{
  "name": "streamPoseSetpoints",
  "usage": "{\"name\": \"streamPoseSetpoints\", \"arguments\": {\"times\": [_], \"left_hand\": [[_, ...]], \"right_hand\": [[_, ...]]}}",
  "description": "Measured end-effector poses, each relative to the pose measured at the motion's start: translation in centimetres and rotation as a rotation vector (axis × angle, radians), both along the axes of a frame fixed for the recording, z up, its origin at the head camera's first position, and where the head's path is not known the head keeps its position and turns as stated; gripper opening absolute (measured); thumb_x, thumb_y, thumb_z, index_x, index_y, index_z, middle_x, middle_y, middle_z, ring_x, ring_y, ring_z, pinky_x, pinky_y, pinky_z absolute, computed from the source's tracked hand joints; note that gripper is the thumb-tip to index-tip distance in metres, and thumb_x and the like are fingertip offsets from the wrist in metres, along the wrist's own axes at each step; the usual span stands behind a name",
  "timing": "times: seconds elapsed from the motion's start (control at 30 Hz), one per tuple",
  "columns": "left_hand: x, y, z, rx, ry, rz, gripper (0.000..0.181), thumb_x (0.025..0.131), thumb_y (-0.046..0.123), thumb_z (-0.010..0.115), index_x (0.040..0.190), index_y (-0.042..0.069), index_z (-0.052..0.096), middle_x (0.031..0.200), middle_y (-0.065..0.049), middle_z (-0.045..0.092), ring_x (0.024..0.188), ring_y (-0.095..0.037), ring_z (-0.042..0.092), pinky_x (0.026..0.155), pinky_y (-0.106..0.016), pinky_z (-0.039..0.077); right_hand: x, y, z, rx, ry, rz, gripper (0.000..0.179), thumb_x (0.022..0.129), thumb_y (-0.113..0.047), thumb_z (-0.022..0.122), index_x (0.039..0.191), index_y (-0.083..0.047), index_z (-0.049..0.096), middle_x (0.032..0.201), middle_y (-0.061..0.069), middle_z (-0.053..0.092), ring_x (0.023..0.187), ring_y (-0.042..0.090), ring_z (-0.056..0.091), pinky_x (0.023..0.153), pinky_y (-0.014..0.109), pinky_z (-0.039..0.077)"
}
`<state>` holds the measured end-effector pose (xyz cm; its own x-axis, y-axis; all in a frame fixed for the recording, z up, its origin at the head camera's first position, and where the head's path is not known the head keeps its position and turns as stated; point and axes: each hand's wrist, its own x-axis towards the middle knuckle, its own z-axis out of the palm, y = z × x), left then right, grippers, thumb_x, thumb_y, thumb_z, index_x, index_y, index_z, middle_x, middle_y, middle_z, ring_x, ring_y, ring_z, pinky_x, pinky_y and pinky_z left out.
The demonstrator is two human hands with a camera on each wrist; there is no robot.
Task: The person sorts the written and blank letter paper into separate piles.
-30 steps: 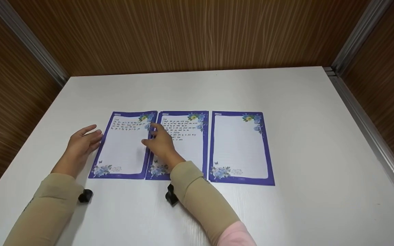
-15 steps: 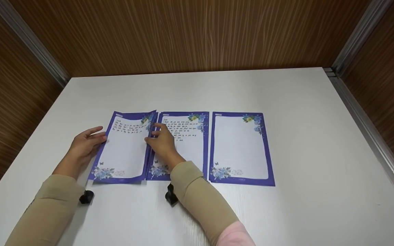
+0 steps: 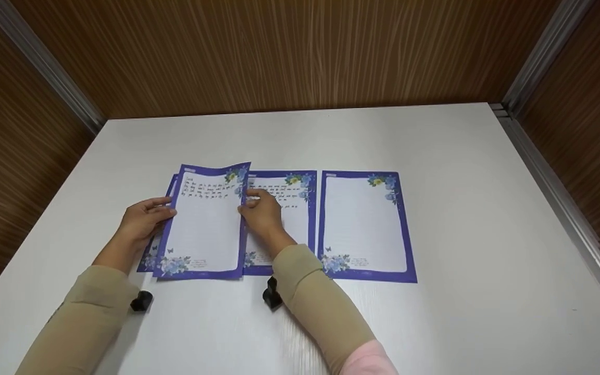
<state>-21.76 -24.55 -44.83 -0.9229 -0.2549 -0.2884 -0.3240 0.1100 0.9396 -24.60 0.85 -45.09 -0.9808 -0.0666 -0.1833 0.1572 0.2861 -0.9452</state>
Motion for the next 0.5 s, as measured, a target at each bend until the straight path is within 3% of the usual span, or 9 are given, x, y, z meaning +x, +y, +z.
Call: {"name": "streamPoseSetpoints", "arguments": {"times": [0.13,0.37,0.5], "left_hand": [[-0.4,1.0,0.0,-0.008,-0.008,0.005,0.04,0.089,0.005,0.065,0.129,0.002,0.057,0.117,-0.017,0.062,0.088,-0.018,0.065,0.073,-0.024,0.054],[-0.9,2.9,0.2,0.014,0.001,0.012,0.037,0.088,0.004,0.067,0.124,0.004,0.061,0.11,-0.014,0.066,0.076,-0.015,0.066,0.064,-0.022,0.053],[-1.2,4.2,0.2,0.004,-0.008,0.004,0.037,0.089,0.006,0.067,0.125,0.007,0.061,0.111,-0.011,0.066,0.081,-0.017,0.065,0.067,-0.023,0.053]], "right_hand": [[-0.3,1.2,0.0,0.014,-0.004,-0.018,0.039,0.086,-0.007,0.07,0.123,-0.007,0.06,0.096,0.01,0.065,0.077,0.016,0.061,0.062,0.024,0.051],[-0.7,3.4,0.0,-0.021,0.014,-0.037,0.038,0.086,-0.003,0.069,0.123,-0.003,0.059,0.096,0.011,0.065,0.073,0.014,0.059,0.059,0.022,0.048],[-0.9,4.5,-0.1,-0.033,0.003,-0.042,0.038,0.087,-0.002,0.067,0.123,-0.001,0.057,0.098,0.012,0.064,0.075,0.014,0.058,0.061,0.022,0.049]]}}
